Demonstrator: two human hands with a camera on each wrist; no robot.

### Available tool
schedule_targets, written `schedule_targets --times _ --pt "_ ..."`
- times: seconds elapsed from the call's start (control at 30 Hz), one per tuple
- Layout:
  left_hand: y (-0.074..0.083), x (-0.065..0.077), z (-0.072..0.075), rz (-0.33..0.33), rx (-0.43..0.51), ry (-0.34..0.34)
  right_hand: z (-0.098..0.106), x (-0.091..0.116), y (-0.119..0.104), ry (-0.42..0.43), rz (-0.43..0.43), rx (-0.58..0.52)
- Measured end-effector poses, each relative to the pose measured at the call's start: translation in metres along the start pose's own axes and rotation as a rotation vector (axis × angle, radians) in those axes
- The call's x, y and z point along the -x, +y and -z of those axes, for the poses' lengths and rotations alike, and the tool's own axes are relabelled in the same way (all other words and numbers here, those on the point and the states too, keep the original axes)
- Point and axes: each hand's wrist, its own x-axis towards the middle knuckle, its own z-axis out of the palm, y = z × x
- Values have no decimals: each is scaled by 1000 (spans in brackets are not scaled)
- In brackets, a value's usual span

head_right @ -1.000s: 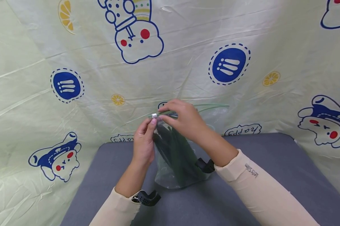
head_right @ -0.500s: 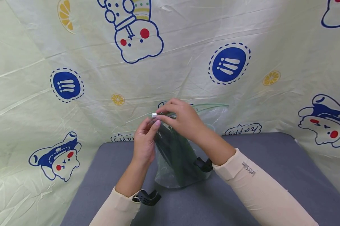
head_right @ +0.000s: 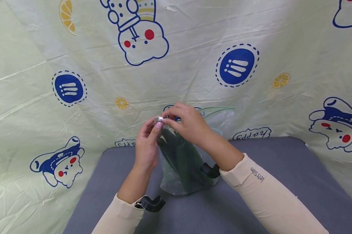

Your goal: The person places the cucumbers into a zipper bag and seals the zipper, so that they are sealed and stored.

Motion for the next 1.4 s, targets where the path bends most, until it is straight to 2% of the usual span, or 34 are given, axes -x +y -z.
schedule_targets --times 0.27,0.43,1.07,1.4 --pt "4 -6 2 -29 54 -6 0 2 0 3 11 -11" --pt "7 -6 3 -5 59 28 -1 3 1 -3 12 -14" --pt "5 -13 9 19 72 107 2 7 15 -10 -31 49" --pt "5 -15 18 70 73 145 5 11 23 -17 -34 88"
